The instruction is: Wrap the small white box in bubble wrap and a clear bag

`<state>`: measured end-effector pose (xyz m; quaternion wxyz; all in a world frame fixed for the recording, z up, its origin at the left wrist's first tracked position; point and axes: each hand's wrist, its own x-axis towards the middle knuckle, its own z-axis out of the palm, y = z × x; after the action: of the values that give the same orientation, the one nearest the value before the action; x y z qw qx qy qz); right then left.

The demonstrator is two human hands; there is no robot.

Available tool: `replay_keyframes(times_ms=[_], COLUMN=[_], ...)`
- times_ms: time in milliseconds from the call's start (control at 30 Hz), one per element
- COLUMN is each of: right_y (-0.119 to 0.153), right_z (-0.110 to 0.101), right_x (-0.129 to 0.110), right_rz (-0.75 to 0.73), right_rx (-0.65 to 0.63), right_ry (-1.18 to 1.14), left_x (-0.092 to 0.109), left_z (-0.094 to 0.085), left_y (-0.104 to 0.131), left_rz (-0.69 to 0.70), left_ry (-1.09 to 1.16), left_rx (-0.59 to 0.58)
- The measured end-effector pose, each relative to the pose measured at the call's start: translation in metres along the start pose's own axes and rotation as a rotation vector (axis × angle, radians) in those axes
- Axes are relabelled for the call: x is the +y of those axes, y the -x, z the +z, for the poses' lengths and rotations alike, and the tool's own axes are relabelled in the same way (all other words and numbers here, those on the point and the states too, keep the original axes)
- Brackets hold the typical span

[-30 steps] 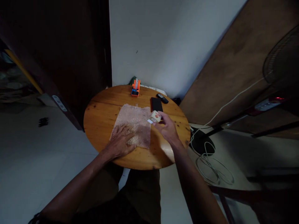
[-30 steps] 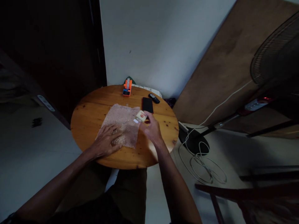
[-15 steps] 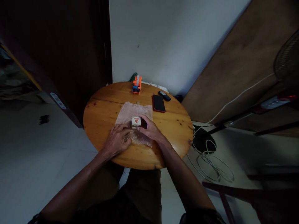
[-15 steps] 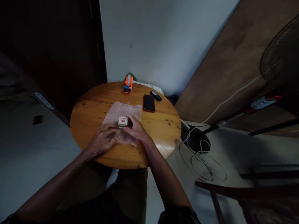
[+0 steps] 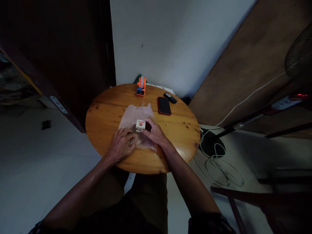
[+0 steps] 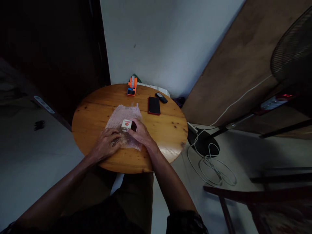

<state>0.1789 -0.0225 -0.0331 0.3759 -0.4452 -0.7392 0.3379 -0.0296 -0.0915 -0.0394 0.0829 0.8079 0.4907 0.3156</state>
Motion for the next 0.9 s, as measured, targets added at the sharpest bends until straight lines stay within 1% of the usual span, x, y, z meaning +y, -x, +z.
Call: replay_keyframes(times_ms=[67,167,267,367,433,567,633,767,900], right_y=[0.0,0.001,0.002,0.001,0.001,0.0,0.0,0.0,-0.001], right_z=[0.0,0.001,0.001,0.001,0.0,-0.001,-0.002,-0.004,-0.005], right_x=[-0.001,-0.003,-0.004,-0.004,-0.004,-0.006,-0.007,-0.01,-0.01], right_rz=[-0.006,-0.008,-0.021,-0.028,-0.023,-0.011,-0.01,0.012,0.023], right_rx=[-0.001,0.019,0.031,0.016,0.001,-0.003,-0.003,0.0,-0.011], right_ry=[0.004,0.045,0.053,0.037,0.037,0.018,-0.002,-0.039,-0.043], left_x=[0.0,0.002,0.004,0.003,0.003,0.002,0.002,0.001,0.002], left_z=[-0.001,-0.008,-0.019,-0.025,-0.026,-0.021,-0.018,-0.017,-0.018], left_y=[0.001,0.004,0.008,0.01,0.008,0.0,-0.007,-0.019,-0.026], left_rz=[0.002,0.039,0.08,0.09,0.101,0.123,0.119,0.095,0.082], left_ry=[0.011,0.027,0.02,-0.024,-0.056,-0.077,-0.074,-0.068,-0.055], left_rx=[0.022,0.037,-0.013,-0.062,-0.082,-0.099,-0.074,0.01,0.017])
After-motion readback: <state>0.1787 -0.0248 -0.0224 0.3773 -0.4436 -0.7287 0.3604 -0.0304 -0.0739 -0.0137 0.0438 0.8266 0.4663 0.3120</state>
